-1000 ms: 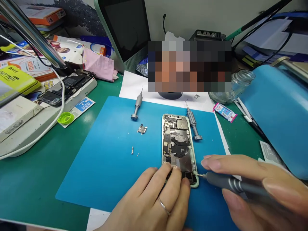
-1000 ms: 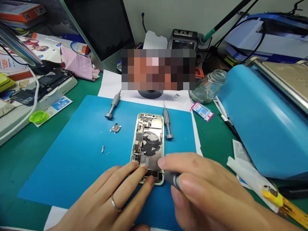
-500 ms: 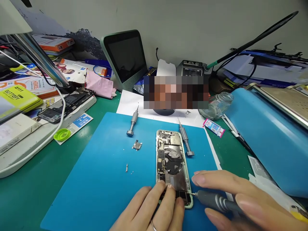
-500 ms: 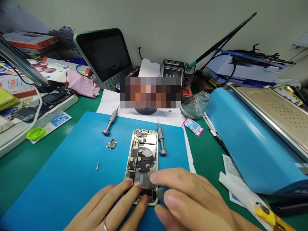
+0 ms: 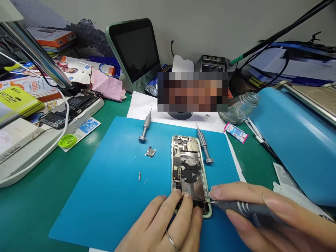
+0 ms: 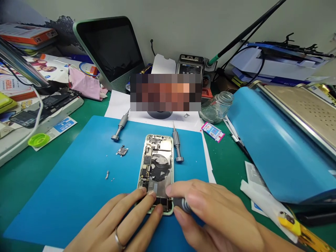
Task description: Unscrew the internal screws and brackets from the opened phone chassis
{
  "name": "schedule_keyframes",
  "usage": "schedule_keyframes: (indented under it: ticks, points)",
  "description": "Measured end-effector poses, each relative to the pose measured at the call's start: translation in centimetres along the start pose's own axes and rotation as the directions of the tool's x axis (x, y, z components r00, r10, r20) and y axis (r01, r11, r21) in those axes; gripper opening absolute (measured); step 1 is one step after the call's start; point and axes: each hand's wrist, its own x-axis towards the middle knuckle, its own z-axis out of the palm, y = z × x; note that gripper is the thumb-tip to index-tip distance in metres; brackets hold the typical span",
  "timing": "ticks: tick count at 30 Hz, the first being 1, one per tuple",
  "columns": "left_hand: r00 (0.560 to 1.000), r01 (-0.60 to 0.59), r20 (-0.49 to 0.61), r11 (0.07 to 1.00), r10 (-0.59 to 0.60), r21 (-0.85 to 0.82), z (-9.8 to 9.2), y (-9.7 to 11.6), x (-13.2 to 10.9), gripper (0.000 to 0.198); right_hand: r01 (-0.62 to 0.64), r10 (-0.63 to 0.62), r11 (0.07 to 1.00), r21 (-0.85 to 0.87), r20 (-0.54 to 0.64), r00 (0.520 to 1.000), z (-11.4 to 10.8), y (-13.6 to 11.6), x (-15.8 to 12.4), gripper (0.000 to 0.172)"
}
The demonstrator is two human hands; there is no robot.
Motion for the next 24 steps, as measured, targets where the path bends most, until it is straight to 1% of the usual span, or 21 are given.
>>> schedule_keyframes:
  ticks: [1, 3, 4, 5, 6, 7, 8, 9, 11, 12, 14, 16, 18, 19, 21, 22, 23, 24]
  points:
    - [1.000, -0.011, 0.003, 1.000, 0.011, 0.000, -0.1, -0.1, 0.1, 0.036, -0.010, 0.010, 1.000, 0.002, -0.005, 1.000, -0.2, -0.1, 0.1, 0.057]
    - [1.000, -0.025, 0.010, 1.000, 0.025, -0.011, -0.2, -0.3, 0.3, 0.039, -0.030, 0.030, 0.999, -0.017, 0.023, 0.999, -0.6, -0.6, 0.6, 0.048]
    - [1.000, -0.022, 0.012, 0.999, 0.022, -0.024, -0.2, -0.3, 0.3, 0.039, -0.071, 0.075, 0.996, -0.060, 0.072, 0.995, -0.8, -0.8, 0.9, 0.042]
    - [1.000, -0.013, 0.007, 0.999, 0.013, -0.041, -0.2, -0.3, 0.4, 0.040, -0.066, 0.080, 0.992, -0.104, 0.141, 0.987, -1.0, -1.0, 1.1, 0.044]
    - [1.000, -0.001, 0.001, 0.998, 0.001, -0.061, -0.2, -0.2, 0.4, 0.040, -0.030, 0.046, 0.994, -0.106, 0.150, 0.988, -1.1, -1.1, 1.3, 0.045]
    - [1.000, 0.010, -0.005, 0.997, -0.010, -0.078, -0.1, -0.1, 0.4, 0.041, -0.012, 0.025, 0.997, -0.075, 0.178, 0.984, -1.0, -1.1, 1.4, 0.043]
    - [1.000, 0.017, -0.010, 0.995, -0.018, -0.093, -0.1, -0.1, 0.4, 0.043, 0.004, 0.002, 0.999, -0.042, 0.155, 0.988, -0.9, -1.1, 1.3, 0.046]
    - [1.000, 0.023, -0.011, 0.994, -0.024, -0.106, -0.2, 0.0, 0.5, 0.044, 0.011, -0.009, 1.000, -0.014, 0.089, 0.996, -0.6, -0.9, 1.1, 0.047]
    - [1.000, 0.023, -0.001, 0.992, -0.023, -0.122, -0.3, 0.0, 0.5, 0.044, 0.011, -0.012, 1.000, 0.023, 0.032, 0.999, -0.2, -0.5, 0.5, 0.048]
    - [1.000, 0.026, 0.006, 0.992, -0.025, -0.127, -0.4, 0.0, 0.5, 0.044, 0.002, -0.003, 0.999, 0.036, 0.027, 1.000, 0.0, -0.3, 0.2, 0.048]
    - [1.000, 0.020, 0.011, 0.991, -0.019, -0.134, -0.5, -0.1, 0.6, 0.044, -0.020, 0.016, 0.998, 0.058, 0.054, 0.998, 0.1, -0.2, 0.1, 0.053]
    - [1.000, 0.016, 0.017, 0.991, -0.014, -0.134, -0.6, -0.2, 0.7, 0.045, -0.051, 0.046, 0.997, 0.065, 0.072, 0.996, -0.3, -0.4, 0.5, 0.055]
    - [1.000, 0.013, 0.014, 0.991, -0.011, -0.135, -0.6, -0.2, 0.8, 0.044, -0.077, 0.073, 0.997, 0.027, 0.125, 0.990, -0.8, -0.7, 1.1, 0.050]
    - [1.000, 0.014, 0.008, 0.990, -0.013, -0.137, -0.6, -0.2, 0.9, 0.045, -0.094, 0.093, 0.996, -0.005, 0.180, 0.979, -1.0, -0.9, 1.3, 0.047]
    - [1.000, 0.025, 0.005, 0.988, -0.025, -0.150, -0.6, -0.2, 0.9, 0.045, -0.066, 0.073, 0.997, -0.044, 0.214, 0.974, -1.1, -1.0, 1.2, 0.043]
    - [1.000, 0.028, 0.007, 0.987, -0.028, -0.157, -0.5, -0.2, 0.9, 0.045, -0.072, 0.082, 0.996, -0.055, 0.191, 0.978, -1.1, -1.0, 0.8, 0.039]
    - [0.999, 0.034, 0.014, 0.986, -0.032, -0.162, -0.5, -0.2, 0.9, 0.044, -0.067, 0.075, 0.996, -0.064, 0.125, 0.989, -0.9, -0.9, 0.4, 0.034]
    - [0.999, 0.036, 0.019, 0.986, -0.033, -0.163, -0.5, -0.1, 0.8, 0.044, -0.097, 0.106, 0.992, -0.085, 0.111, 0.988, -0.7, -0.8, -0.1, 0.028]
